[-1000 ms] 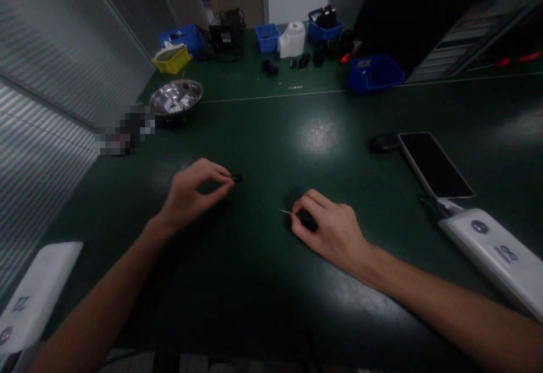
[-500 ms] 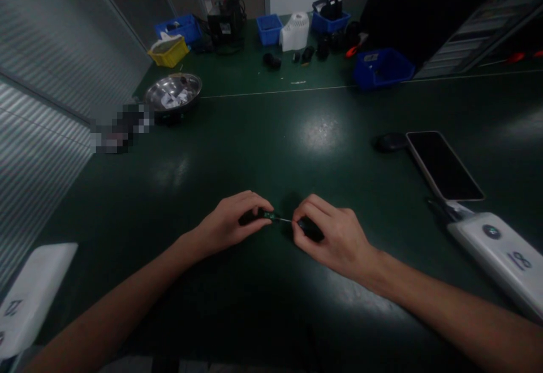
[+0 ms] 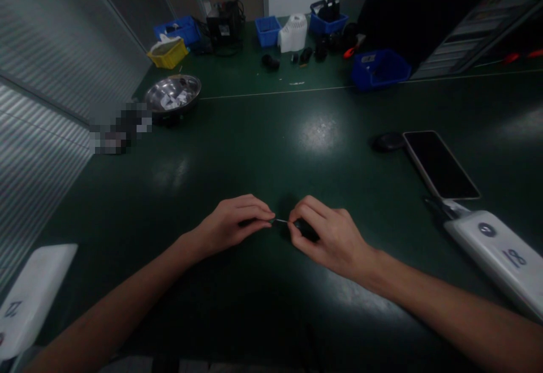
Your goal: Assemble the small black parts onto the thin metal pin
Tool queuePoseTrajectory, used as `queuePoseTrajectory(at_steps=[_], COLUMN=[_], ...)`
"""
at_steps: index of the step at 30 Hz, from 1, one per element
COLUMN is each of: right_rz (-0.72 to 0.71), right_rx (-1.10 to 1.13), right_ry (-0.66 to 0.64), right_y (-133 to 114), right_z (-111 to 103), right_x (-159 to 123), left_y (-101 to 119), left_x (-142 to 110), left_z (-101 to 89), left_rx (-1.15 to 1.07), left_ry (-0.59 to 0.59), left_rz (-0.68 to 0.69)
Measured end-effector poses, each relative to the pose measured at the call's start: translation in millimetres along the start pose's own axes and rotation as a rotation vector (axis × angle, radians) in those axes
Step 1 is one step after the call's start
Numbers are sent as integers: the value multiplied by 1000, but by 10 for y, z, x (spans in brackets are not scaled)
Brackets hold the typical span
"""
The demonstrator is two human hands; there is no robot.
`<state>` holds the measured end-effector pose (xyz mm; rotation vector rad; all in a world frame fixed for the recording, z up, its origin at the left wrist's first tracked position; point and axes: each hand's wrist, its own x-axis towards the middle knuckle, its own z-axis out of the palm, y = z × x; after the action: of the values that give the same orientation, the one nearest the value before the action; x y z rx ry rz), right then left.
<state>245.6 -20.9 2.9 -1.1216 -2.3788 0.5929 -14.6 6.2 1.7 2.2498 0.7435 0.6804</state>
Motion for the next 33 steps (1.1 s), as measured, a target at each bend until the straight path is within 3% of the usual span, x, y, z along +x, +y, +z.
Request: queuePoseTrajectory(at_steps=[8,15,22,28,33], right_rz=[-54,-74,36,84,117], right_rx=[4,15,-7,-163,-235], right_ry=[-45,-32,88,63,52], right_y=[1,1,17,30,17], right_z=[-6,-3,4,49,46], right_x=[7,-5,18,-1,-13], left_y=[-7,-30,50,69,70], left_x=[-9,-49,-16,5,-8], left_z=[50,77,33,50,13], left_rx=[46,135,316,463,404], left_ry=[38,-12,-72,-165,-136], left_rz=[67,56,6,-38,-48])
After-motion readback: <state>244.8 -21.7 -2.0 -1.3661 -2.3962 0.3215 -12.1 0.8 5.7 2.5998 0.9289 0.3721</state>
